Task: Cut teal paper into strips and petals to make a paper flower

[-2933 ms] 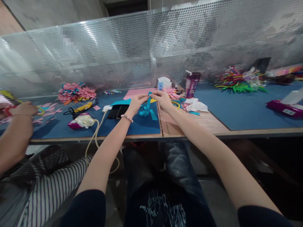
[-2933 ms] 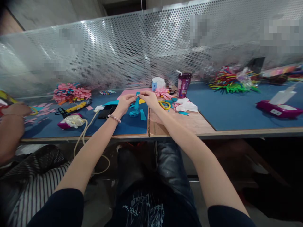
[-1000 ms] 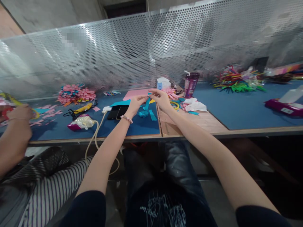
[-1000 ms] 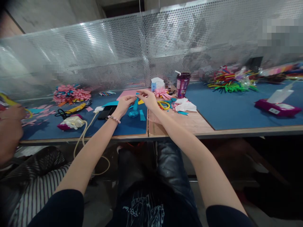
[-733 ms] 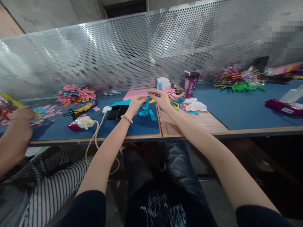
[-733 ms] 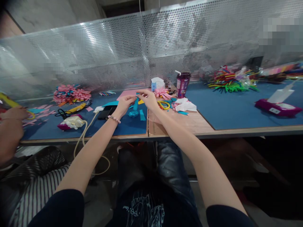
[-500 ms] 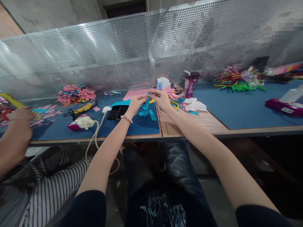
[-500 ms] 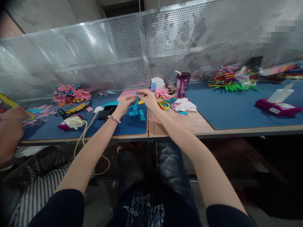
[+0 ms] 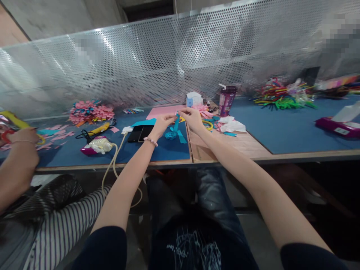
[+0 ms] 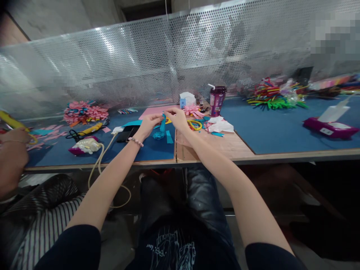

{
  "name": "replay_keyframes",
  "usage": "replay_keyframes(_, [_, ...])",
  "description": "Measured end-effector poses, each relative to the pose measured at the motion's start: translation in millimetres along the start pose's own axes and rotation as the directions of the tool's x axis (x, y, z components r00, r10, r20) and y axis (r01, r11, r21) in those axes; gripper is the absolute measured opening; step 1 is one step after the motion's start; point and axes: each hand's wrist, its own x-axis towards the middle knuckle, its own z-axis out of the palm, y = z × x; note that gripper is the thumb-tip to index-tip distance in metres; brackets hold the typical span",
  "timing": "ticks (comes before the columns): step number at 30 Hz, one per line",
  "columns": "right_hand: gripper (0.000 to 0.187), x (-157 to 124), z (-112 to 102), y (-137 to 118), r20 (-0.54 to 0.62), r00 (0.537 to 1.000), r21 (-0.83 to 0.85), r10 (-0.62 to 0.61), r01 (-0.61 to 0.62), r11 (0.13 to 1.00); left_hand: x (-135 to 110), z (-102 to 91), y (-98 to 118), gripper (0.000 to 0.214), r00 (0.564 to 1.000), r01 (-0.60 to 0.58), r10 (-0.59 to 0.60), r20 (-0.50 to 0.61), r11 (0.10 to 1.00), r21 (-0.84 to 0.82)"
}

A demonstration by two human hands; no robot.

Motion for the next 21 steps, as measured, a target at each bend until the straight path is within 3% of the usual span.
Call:
replay_keyframes(6, [0.023,4,-6,-1,-0.079,0.997,-0.043,0.013,-0.017,0.999,-4,2.4,2,0.038,0.995,0.063,-0.07,0.068,0.992,0.108])
replay_keyframes(12, [0.021,11,-15,-1,-0.149,0.988,-0.031,0.036,-0.041,0.999,-5,3.1,-2,0.035,0.971,0.169,-0.163,0.173,0.985,-0.019])
replay_keyframes(21, [0.019,13,-23,-2,-0.199,0.975,-0.048,0.097,-0.109,0.993,-4,3.5,-8,0.034,0.95,0.238,-0.206,0.235,0.964,-0.118])
